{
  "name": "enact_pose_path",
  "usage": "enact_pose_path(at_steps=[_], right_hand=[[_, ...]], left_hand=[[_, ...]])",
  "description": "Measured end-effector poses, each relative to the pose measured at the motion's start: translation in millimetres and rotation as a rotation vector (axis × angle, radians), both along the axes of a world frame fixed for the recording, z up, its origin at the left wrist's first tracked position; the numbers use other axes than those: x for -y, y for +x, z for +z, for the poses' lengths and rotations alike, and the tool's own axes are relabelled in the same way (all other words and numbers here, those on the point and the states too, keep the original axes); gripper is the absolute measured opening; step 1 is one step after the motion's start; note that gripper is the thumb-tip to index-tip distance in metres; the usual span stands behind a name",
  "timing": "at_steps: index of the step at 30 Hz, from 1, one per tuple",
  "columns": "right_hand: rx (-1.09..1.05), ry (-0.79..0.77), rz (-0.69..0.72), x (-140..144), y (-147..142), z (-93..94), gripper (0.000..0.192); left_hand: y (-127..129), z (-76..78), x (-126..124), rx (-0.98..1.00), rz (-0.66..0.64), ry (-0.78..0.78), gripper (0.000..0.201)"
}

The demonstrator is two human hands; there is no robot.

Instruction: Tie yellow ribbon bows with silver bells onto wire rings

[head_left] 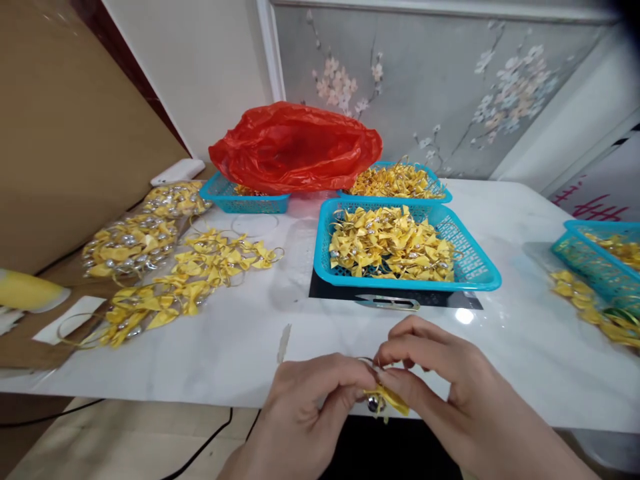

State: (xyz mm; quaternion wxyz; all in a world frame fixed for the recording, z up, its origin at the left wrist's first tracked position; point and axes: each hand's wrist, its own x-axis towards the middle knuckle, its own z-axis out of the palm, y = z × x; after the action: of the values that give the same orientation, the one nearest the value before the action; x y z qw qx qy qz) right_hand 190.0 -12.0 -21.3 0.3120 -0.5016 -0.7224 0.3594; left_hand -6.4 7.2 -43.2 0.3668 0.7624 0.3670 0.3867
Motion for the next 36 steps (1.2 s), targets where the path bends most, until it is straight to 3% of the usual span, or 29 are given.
enact_pose_path(at_steps=[4, 7, 12, 16, 19, 27, 31, 36], right_hand=[[-0.089, -0.151, 0.036, -5, -1, 3.8, 0.015], [-0.257, -0.284, 0.083, -11, 0, 0.9, 0.017], [-0.864, -0.357, -0.253, -23, 2, -11.2, 0.021], [-1.018, -0.386, -0.295, -28, 5, -11.3, 0.019], [-1.050, -0.247, -0.383, -34, 14, -8.6, 0.024], [-0.897, 0.393, -0.722, -52, 74, -13.5, 0.020], [-0.826, 0.396, -0.803, -45, 99, -24.1, 0.026], [-0.766, 0.365, -0.859, -25, 101, -21.8, 0.022]], left_hand=[[1, 2.6, -1, -0.029, -0.002, -0.146, 0.024], [2, 4.3, 0, 0.023, -0.022, -0.421, 0.022], [4, 5.5, 0, 0.333, -0.106, -0.835, 0.012], [5, 7.0, -2, 0.418, -0.116, -0.933, 0.006], [5, 9.1, -3, 0.412, -0.144, -0.970, 0.007], [-1, 12.6, 0, 0.455, -0.169, -1.005, 0.005], [-2, 12.0, 0, 0.469, -0.164, -1.024, 0.011], [-2, 7.9, 0, 0.509, -0.194, -1.082, 0.013]])
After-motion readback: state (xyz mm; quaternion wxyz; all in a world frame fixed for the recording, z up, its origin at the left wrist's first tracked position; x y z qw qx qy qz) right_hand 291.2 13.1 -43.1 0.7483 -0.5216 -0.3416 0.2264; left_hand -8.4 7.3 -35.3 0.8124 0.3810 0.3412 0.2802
